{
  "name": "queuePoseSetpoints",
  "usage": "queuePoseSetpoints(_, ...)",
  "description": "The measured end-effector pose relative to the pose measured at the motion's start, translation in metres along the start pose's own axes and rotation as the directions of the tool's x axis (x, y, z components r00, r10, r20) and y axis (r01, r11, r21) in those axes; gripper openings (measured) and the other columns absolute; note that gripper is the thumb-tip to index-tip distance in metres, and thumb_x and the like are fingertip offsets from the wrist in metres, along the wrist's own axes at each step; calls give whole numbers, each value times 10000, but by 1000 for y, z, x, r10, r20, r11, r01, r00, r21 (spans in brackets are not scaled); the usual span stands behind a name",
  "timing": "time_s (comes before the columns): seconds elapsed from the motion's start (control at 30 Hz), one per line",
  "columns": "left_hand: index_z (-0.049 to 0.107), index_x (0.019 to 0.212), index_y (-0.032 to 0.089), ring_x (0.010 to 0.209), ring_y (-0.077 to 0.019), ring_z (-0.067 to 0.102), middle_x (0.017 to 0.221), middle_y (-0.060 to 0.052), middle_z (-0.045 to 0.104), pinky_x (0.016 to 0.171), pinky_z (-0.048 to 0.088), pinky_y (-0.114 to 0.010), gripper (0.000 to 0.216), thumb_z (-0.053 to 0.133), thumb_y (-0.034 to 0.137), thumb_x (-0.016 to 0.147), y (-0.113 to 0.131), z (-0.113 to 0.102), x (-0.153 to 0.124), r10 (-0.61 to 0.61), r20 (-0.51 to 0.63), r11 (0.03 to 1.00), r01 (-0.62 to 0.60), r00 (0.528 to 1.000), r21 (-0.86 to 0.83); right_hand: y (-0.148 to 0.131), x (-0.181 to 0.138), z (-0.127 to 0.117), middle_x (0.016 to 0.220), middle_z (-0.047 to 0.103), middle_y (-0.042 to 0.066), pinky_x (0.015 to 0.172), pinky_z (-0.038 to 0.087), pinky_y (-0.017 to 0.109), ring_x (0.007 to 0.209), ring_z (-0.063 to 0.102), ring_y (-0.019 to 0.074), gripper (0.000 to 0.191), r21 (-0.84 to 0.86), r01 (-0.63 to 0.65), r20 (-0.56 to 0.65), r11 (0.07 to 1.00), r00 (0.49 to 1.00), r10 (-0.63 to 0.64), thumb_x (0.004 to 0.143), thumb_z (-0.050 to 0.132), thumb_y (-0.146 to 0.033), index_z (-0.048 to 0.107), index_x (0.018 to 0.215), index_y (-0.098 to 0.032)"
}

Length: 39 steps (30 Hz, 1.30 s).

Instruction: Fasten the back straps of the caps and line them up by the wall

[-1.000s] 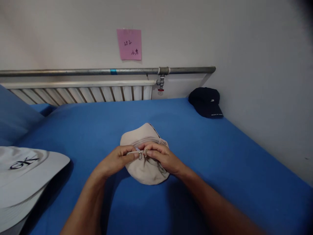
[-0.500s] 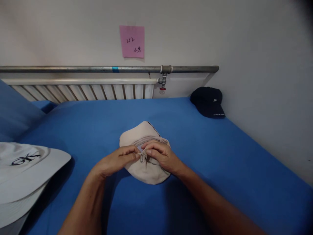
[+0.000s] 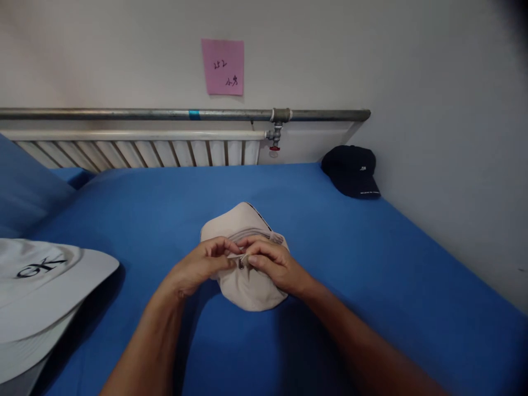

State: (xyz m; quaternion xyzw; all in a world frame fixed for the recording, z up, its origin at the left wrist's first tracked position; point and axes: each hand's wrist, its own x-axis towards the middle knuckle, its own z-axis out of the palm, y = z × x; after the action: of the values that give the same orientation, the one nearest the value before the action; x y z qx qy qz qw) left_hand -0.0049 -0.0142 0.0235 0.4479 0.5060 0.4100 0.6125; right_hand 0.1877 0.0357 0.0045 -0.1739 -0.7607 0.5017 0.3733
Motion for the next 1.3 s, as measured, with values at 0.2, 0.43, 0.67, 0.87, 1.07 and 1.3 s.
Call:
queuePoseSetpoints(0.2,640,795,149,629,-89,579,693,17,655,619,417,-213,286,788,156,551,1,4,2,-91,-54,976,78,994,-202,0,-2,2,1046,656,61,922,466,396,995,627,203,104,-137,30,-97,990,994,-44,822,583,-184,668,772,-215)
queuePoseSetpoints(0.43,623,778,146,567,-67,561,666,34,651,547,412,-189,301,798,149,533,0,7,3,-83,-94,978,63,992,-198,6,-4,9,1003,660,60,874,496,409,941,648,205,98,-184,17,-258,983,964,-65,724,648,-119,612,687,-202)
queuePoseSetpoints(0.67,617,784,137,559,-66,557,665,28,653,531,418,-186,314,800,144,529,0,7,2,-89,-110,982,69,990,-173,5,-4,10,960,665,64,839,507,389,925,654,204,145,-310,67,-236,948,961,-146,696,575,-60,539,662,-196)
queuePoseSetpoints(0.87,614,799,138,547,-62,546,647,33,638,522,406,-182,296,784,146,557,-2,8,3,-67,-125,989,49,990,-137,-1,-6,13,981,644,86,798,525,339,920,645,192,150,-462,130,-146,878,965,-220,710,538,-53,508,698,-199)
queuePoseSetpoints(1.07,600,832,157,586,-76,567,685,34,634,567,424,-204,315,787,159,579,-5,7,5,-61,-102,993,50,993,-109,-5,-6,20,965,633,109,800,540,344,924,630,202,157,-584,132,-125,801,960,-250,732,500,-50,480,703,-203)
queuePoseSetpoints(1.3,605,815,158,571,-72,535,664,43,608,552,391,-202,302,784,155,571,-3,8,2,-39,-105,995,30,994,-92,-5,-6,24,919,645,96,779,529,341,882,634,199,139,-549,73,-169,832,966,-197,738,539,-61,519,688,-189)
